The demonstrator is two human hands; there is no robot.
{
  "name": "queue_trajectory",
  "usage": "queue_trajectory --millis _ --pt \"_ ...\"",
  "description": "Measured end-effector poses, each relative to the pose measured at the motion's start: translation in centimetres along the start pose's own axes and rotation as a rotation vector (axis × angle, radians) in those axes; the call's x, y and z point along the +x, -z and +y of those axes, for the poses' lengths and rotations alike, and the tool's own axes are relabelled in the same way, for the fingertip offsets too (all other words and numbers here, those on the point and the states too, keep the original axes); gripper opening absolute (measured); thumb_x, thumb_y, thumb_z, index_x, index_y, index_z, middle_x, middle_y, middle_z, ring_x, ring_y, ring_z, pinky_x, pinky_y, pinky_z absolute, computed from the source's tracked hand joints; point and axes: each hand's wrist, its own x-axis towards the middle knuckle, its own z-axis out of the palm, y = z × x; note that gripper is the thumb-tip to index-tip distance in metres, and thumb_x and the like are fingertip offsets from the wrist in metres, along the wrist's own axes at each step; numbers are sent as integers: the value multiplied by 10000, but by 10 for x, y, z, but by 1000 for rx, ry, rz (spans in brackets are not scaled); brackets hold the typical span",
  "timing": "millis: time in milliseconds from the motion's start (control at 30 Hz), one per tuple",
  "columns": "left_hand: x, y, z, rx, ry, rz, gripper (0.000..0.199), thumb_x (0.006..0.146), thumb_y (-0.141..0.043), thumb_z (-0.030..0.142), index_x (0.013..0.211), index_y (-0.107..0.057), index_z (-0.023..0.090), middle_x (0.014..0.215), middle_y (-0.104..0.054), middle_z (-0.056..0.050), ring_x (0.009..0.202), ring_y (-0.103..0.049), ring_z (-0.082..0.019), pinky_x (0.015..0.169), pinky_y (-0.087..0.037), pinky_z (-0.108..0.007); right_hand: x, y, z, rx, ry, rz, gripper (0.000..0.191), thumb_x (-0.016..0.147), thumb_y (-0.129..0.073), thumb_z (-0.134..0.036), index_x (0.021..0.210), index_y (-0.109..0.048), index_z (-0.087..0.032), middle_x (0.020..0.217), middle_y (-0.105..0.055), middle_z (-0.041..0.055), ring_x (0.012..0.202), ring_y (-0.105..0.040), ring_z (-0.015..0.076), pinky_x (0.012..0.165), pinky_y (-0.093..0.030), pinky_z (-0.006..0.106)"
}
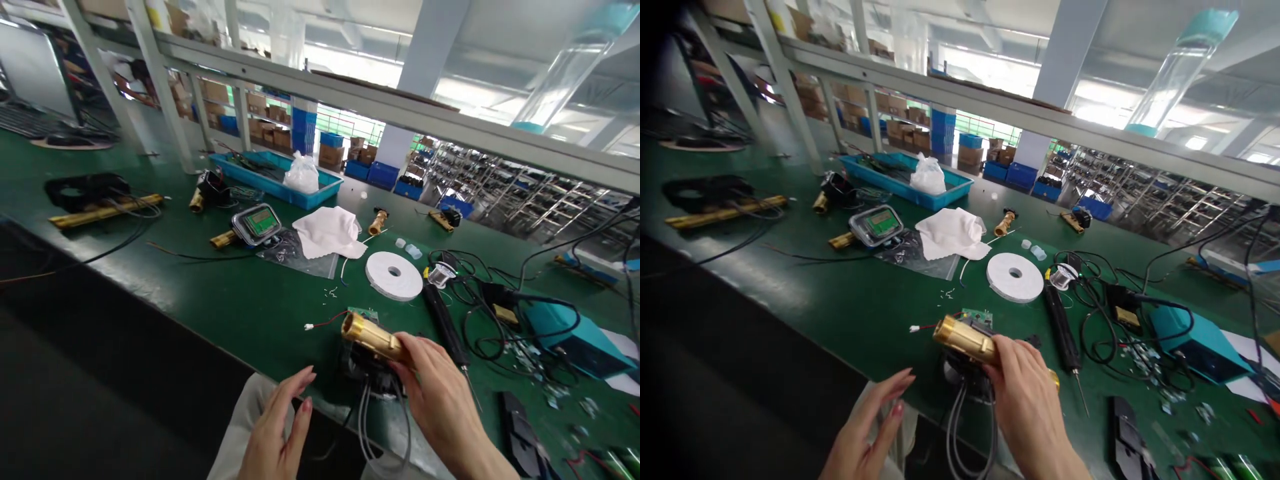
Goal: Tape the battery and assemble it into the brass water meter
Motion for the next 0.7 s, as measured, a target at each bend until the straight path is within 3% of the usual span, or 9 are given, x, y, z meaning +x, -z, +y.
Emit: queue_trajectory --millis 100,200,333,433,533,700 --pt "10 -4 16 -252 181 -104 343 905 -449 408 1166 -579 227 1191 -634 -74 1111 -592 -215 989 -464 -362 -16 12 14 82 -135 171 312 878 -507 -346 1161 -524 -216 1050 -677 77 919 -648 218 765 -526 338" --pt "23 -10 33 -459 295 -192 354 879 -497 452 1097 -635 211 1161 -652 -71 1114 -587 -222 1022 -426 -358 -25 20 20 194 -365 267 371 852 -520 -409 1162 -552 -208 1029 -689 76 878 -662 216 749 -527 322" --pt "39 -25 51 -818 462 -438 435 818 -558 537 965 -680 147 984 -708 -104 939 -662 -227 897 -500 -340 -28 20 14 471 -641 436 438 784 -578 -482 1114 -597 -195 1047 -684 79 946 -639 240 803 -505 329" --pt "44 -35 63 -1023 613 -579 484 773 -611 559 960 -654 115 892 -715 -125 796 -689 -206 743 -528 -289 -30 12 7 819 -768 526 381 791 -587 -478 1048 -604 -196 986 -686 58 889 -636 205 744 -505 280" --pt "45 -38 76 -1123 611 -610 455 800 -613 511 1041 -596 125 933 -707 -129 786 -690 -188 702 -518 -259 -35 -4 3 1102 -862 588 322 802 -596 -437 1029 -585 -209 921 -684 31 825 -635 173 689 -506 250" --pt "46 -34 84 -1186 634 -654 354 861 -557 432 955 -611 95 938 -696 -137 741 -687 -168 645 -525 -226 -46 -33 -11 1241 -859 564 311 797 -581 -443 1005 -585 -211 889 -685 58 811 -653 212 662 -540 311"
